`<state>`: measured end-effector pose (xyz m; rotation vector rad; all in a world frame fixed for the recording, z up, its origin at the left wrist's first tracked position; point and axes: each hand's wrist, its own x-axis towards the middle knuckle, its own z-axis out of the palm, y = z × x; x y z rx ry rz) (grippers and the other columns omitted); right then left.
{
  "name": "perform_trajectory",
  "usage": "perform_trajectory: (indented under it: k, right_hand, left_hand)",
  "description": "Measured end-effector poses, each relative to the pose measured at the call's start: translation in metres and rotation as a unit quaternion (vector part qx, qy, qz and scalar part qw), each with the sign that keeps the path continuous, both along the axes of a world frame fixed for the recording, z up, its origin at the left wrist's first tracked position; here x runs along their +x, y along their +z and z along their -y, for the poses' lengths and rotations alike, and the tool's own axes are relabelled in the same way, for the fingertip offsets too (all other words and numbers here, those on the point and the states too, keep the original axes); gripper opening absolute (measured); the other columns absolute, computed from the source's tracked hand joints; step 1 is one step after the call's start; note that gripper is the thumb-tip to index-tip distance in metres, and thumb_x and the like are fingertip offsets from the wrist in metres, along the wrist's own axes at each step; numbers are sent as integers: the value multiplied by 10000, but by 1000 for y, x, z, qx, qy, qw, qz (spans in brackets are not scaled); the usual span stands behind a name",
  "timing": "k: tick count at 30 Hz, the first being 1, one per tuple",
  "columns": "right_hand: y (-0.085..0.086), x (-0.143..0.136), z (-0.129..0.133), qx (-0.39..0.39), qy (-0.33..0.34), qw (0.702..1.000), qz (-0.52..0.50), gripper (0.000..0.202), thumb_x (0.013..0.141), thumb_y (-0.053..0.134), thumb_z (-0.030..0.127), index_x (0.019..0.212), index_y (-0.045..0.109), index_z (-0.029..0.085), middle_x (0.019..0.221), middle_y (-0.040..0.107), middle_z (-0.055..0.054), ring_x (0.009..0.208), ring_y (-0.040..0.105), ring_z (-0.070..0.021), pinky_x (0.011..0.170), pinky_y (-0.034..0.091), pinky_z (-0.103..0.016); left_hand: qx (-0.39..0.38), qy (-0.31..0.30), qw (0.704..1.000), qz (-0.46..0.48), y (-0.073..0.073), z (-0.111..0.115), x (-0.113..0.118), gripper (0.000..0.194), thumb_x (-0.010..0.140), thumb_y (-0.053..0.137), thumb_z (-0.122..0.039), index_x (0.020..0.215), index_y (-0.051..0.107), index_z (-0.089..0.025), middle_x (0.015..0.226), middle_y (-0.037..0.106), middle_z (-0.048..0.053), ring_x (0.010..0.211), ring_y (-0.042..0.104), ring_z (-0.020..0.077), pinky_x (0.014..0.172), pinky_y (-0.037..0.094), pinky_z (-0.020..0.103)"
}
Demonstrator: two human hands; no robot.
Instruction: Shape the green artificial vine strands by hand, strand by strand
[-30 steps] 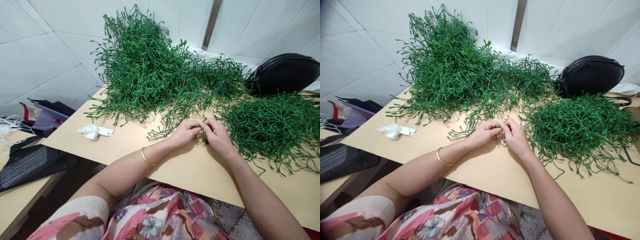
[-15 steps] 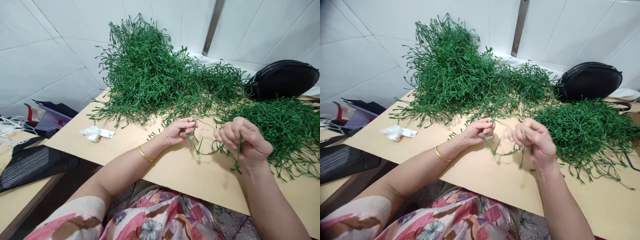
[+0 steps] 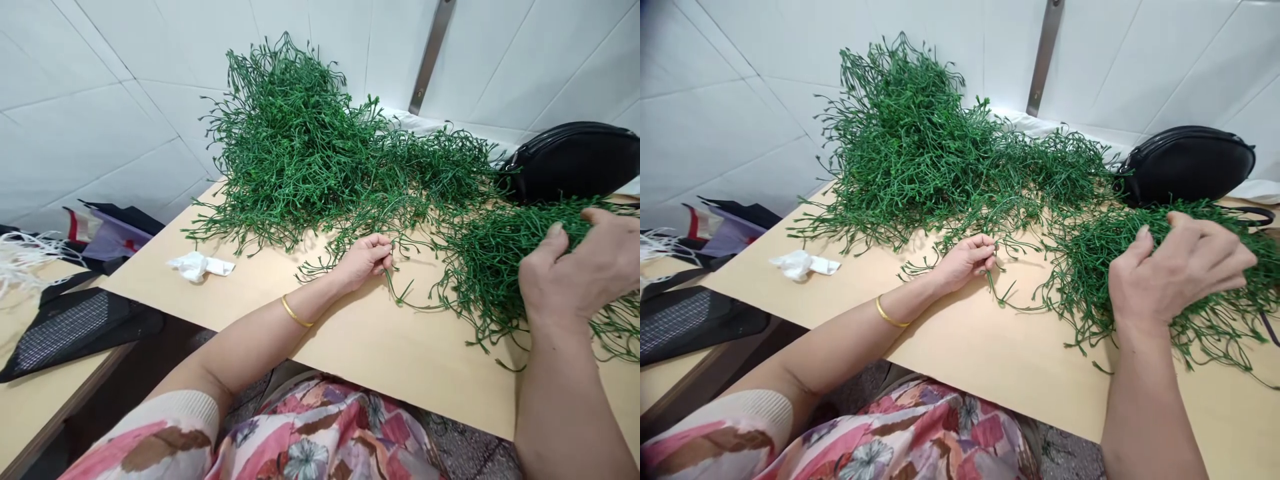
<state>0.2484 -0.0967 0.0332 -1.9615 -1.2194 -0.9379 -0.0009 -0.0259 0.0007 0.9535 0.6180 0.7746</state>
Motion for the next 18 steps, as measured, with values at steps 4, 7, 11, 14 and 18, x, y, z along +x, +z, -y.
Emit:
perform_trajectory:
  k: [4,7,11,14,18]
  right_hand:
    - [-11,4,-7,-10,-41,999,0,251,795,423,302,870,638,197,838,549,-165,941,412,-345,698,284,-519]
    - [-15,1,-9,-62,-13,997,52,372,793,455,448,985,628,179,1015,551,-199,1004,383,-355,762,284,-534]
    - [-16,-14,-5,-148,37,986,70,572,758,457,600,1125,579,178,1204,481,-222,1082,373,-378,848,272,-582]
    - [-15,-23,-2,-183,44,981,51,658,731,458,657,1185,539,187,1285,420,-237,1148,343,-407,868,246,-643]
    - [-12,-25,-2,-131,39,990,42,485,779,505,478,1188,527,219,1311,403,-210,1216,318,-414,903,202,-683]
  left_hand:
    - [-8,24,1000,0,0,2,1,126,759,546,-169,760,419,-170,474,506,-54,340,316,28,409,239,157]
    - [-8,32,999,-4,1,3,0,160,745,559,-163,787,405,-178,475,512,-60,337,325,30,410,242,157]
    - [-15,17,1000,-1,2,4,-2,152,746,531,-130,756,387,-177,457,517,-52,317,305,27,395,211,159]
    - [-24,2,1000,5,3,3,-2,167,734,563,-138,729,398,-166,464,526,-40,318,303,16,389,180,156]
    - [-32,12,999,11,0,0,-1,153,720,579,-127,722,429,-152,476,522,-38,332,327,13,393,191,151]
